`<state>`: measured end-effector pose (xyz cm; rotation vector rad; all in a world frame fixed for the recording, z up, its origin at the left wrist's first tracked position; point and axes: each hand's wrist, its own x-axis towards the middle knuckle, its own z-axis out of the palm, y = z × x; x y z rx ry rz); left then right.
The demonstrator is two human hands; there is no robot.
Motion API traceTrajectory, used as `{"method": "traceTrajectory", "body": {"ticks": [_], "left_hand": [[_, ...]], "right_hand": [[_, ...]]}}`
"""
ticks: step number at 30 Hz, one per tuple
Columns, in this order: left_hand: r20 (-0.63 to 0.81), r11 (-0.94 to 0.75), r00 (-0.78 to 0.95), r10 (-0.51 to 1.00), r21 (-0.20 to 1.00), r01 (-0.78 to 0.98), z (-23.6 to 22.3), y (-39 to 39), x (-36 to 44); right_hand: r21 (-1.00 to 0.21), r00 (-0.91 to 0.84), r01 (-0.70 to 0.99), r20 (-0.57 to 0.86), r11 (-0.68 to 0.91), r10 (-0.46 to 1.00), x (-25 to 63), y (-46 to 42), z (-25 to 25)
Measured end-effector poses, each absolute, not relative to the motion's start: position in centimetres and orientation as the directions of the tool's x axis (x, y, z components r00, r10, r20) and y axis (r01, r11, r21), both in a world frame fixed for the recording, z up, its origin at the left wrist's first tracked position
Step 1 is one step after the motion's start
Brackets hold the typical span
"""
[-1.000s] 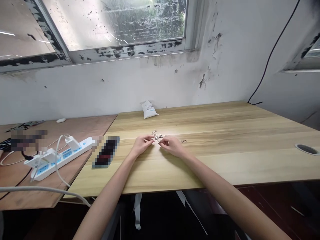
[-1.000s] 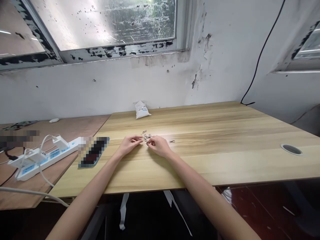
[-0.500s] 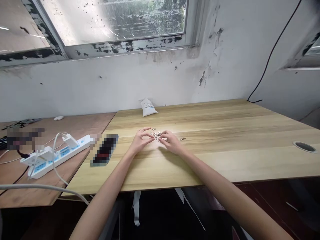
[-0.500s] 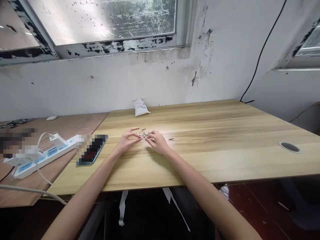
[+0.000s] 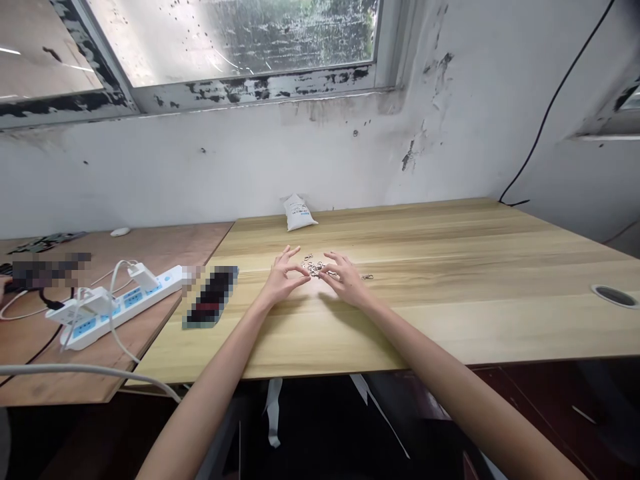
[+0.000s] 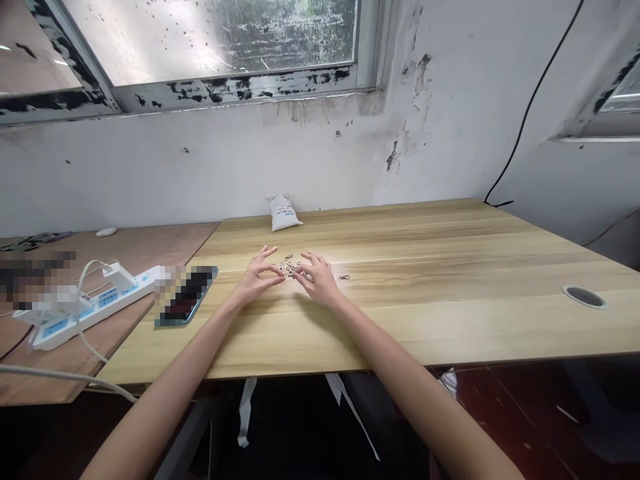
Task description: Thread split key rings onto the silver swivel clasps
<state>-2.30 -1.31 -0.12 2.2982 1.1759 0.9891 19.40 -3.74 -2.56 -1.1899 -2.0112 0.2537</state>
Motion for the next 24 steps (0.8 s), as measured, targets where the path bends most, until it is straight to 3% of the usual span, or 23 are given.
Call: {"method": "traceTrajectory", "body": {"ticks": [8,24], "left_hand": [[0.412,-0.570,0.395,0.821,0.636,0.521,0.2,-1.5,-2.1],[0.505,-0.589,0.307,0.807,0.650,0.480,0.2,-2.5,-0.1]], "right_hand": [[-0.505,-0.227,0.716,0.484,0.482,0.845,19.4,-3.6,-3.2],[-0.380,-0.337,0.686,0.590,0.620,0.734,17.6,-4.3,-2.9]]}}
